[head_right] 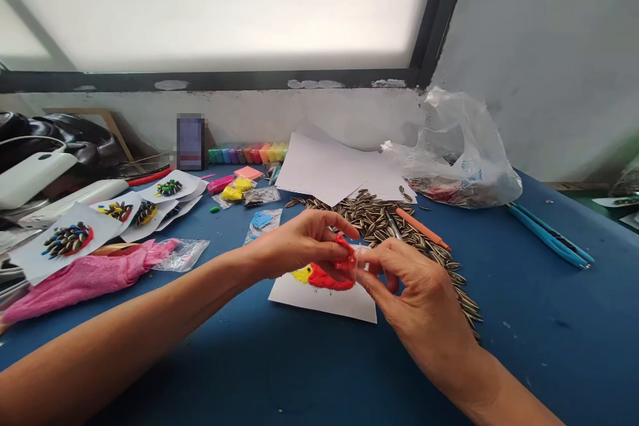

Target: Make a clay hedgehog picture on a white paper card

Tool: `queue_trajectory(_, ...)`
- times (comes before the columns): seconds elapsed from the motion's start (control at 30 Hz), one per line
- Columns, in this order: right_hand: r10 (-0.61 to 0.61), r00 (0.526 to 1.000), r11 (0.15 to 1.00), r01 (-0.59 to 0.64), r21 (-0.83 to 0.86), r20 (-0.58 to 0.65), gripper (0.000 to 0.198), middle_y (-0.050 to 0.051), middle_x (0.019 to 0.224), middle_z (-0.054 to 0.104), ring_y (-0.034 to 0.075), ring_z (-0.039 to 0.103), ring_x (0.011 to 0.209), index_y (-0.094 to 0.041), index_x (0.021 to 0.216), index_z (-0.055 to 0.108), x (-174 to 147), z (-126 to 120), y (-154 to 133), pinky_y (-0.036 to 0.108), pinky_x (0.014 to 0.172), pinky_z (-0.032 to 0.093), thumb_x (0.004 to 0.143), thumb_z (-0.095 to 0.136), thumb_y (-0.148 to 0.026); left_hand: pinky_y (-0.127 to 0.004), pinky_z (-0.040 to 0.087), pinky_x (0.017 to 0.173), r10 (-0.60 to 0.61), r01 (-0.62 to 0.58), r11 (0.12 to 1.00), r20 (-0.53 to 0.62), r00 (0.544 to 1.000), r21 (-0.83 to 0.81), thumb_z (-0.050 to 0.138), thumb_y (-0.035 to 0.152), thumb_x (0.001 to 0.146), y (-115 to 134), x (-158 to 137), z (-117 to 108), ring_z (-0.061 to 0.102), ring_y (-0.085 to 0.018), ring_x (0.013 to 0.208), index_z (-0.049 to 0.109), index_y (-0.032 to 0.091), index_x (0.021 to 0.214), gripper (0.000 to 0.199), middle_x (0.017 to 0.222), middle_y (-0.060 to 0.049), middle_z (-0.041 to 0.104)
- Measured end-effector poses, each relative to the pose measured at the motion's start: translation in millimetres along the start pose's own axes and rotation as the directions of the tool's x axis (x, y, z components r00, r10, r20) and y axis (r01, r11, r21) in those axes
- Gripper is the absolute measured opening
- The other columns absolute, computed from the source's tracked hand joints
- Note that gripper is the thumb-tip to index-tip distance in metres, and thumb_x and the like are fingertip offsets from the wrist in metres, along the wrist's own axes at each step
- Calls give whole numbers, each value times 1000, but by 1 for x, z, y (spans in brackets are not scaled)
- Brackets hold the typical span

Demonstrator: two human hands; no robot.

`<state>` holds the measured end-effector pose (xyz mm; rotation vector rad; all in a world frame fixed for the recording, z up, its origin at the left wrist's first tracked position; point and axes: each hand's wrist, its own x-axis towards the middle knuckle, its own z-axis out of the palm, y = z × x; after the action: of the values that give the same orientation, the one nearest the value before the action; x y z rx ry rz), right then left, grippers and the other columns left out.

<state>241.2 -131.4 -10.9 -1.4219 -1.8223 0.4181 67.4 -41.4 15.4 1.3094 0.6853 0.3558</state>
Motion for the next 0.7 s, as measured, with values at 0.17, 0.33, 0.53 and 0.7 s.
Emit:
queue_trajectory(0.17, -33, 999, 999, 33, -16, 14, 13, -2, 74, 62, 14, 55, 64, -29, 85, 70, 2, -2, -3, 28, 52, 43, 91, 61, -35, -33, 57, 73, -31, 25, 996, 66, 997, 84, 51, 3, 92, 2, -2, -1, 70, -14, 59, 53, 8, 114, 23, 61, 2, 63)
queue_trajectory(0.33, -65, 995, 997, 62, -43, -72, 10, -2, 71, 62, 14, 52, 61, -28, 85, 71, 3, -3, -3, 27, 51, 43, 89, 63, -33, -36, 57, 78, -14, 2, 993, 100, 995, 118, 46, -3, 91, 4, -3, -7, 70, -14, 63, 45, 8, 128, 39, 68, 0, 65)
queue_trajectory(0.53, -12, 999, 1000, 12, 2, -47, 18, -1, 73, 63, 13, 54, 62, -28, 95, 74, 2, 0, -3, 27, 49, 44, 89, 64, -41, -34, 57, 77, -16, -7, 984, 125, 992, 179, 41, -6, 88, 2, -4, -5, 70, -13, 65, 45, 9, 128, 43, 69, 1, 64)
queue_trajectory(0.7, 4, 994, 995, 7, 99, -111, 7, -2, 81, 66, 14, 59, 74, -31, 86, 73, 1, 1, -5, 27, 62, 50, 86, 68, -36, -31, 57, 71, -10, -21, 978, 148, 989, 208, 42, -6, 83, -1, -4, -6, 70, -14, 66, 43, 10, 130, 50, 71, -1, 66)
